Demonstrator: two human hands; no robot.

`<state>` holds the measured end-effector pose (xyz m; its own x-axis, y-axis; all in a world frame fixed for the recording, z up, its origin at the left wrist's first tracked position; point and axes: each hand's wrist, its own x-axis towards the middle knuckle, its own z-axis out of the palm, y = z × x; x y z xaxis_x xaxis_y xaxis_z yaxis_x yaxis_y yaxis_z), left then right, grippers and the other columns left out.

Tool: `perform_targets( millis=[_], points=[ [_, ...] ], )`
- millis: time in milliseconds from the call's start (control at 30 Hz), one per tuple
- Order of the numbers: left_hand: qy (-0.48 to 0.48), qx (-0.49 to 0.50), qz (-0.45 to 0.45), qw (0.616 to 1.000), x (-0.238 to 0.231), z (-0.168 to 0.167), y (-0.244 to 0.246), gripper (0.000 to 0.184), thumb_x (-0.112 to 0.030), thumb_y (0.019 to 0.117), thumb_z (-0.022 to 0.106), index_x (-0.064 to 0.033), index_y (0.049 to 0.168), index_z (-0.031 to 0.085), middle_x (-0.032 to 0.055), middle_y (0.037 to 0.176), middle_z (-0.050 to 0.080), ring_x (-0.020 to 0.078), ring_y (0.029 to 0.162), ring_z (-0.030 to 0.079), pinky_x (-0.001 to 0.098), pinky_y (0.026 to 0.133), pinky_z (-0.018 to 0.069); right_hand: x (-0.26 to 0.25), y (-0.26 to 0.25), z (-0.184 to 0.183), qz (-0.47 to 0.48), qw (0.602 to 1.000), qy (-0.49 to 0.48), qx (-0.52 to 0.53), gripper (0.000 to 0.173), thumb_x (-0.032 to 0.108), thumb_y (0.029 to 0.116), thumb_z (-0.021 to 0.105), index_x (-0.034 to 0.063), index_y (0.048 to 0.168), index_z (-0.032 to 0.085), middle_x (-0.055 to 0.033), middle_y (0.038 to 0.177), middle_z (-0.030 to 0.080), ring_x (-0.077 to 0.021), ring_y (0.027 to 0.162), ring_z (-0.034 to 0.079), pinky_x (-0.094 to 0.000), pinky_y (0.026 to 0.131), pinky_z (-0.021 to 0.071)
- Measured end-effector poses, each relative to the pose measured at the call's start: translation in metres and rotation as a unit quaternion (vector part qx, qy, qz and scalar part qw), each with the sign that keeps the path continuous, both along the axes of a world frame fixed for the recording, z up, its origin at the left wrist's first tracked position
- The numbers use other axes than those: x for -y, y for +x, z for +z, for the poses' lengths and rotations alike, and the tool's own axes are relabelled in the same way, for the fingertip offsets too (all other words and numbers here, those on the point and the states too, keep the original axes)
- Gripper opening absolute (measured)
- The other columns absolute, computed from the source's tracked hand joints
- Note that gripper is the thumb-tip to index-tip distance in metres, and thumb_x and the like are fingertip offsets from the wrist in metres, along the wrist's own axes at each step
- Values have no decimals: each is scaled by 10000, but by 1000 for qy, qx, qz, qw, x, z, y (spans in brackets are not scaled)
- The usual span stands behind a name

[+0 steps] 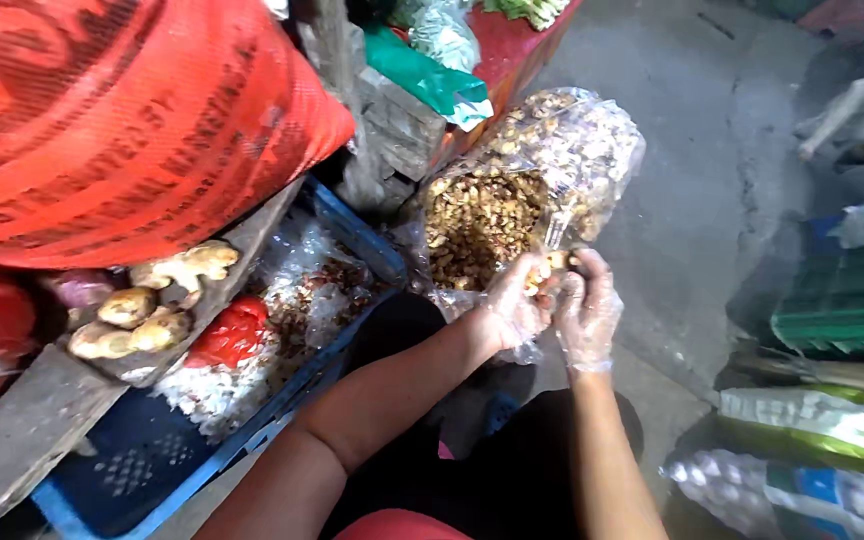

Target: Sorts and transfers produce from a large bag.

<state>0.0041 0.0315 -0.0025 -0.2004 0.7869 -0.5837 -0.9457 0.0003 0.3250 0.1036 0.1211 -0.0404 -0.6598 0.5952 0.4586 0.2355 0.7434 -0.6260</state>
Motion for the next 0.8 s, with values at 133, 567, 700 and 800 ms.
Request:
perform_targets(
  millis=[133,567,700,800],
  points=[
    [-8,-43,38,998,32,14,-7,228,-237,1081,422,-115,936,549,-22,689,521,39,495,473,164,458,431,-16,-14,9,-4,995,-95,21,425,116,1057,397,-106,1414,464,-273,1258,615,-221,1022,646,-375,913,521],
    [-266,-600,287,698,251,-12,-40,455,-115,920,663,14,1344,559,84,1188,651,74,1029,641,264,901,545,144,-123,74,314,815,-2,486,790,442,976,667,274,1634,262,-253,1458,518,-467,1225,591,-659,967,473],
    [-309,-772,300,467,260,-22,-39,419,-90,884,690,13,1290,669,207,1227,660,232,1140,638,345,1001,507,153,-117,79,345,864,-218,296,376,229,1055,559,59,1390,584,-107,1055,729,-180,916,699,-395,857,560],
    [-255,-819,284,428,246,-14,-31,432,-45,855,685,16,1282,680,237,1191,638,252,1103,638,332,971,520,162,-107,93,348,839,-347,232,326,203,1065,537,19,1326,602,-46,1004,710,-38,839,655,-249,798,544]
  ],
)
